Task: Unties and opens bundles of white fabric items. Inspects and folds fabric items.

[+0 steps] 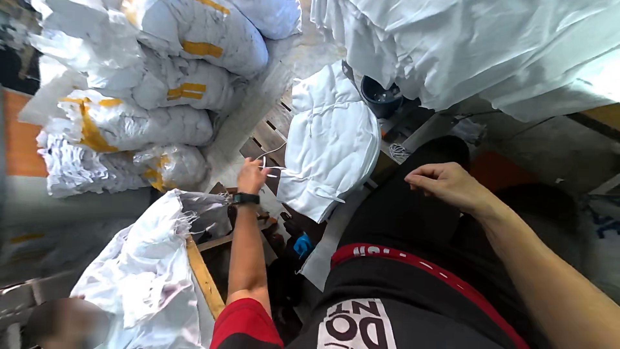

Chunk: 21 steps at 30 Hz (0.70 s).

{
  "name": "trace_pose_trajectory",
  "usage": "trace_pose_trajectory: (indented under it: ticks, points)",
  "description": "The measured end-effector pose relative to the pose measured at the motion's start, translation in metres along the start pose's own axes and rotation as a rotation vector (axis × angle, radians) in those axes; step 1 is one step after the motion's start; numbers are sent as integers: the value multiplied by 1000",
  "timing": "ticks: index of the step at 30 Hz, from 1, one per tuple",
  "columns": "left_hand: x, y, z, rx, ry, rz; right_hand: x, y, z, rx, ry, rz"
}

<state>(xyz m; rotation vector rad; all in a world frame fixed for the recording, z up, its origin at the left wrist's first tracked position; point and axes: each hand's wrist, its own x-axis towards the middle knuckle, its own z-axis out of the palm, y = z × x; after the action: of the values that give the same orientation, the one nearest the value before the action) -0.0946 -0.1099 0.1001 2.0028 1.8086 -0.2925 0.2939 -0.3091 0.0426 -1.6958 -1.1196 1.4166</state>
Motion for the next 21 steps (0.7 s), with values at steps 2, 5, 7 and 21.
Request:
trace_pose_trajectory:
  ticks: [2,5,7,21]
  points:
    - [-14,18,38,-141,21,324,7,-3,11,-81,-22,-35]
    - [-44,64,100,-244,-233,542,22,-8,24,-142,-42,-91]
    - [-64,90,128,-231,-376,663,29,-12,30,-137,-33,-118]
    - [93,168,55,-88,57,235,10,7,20,-12,83,51]
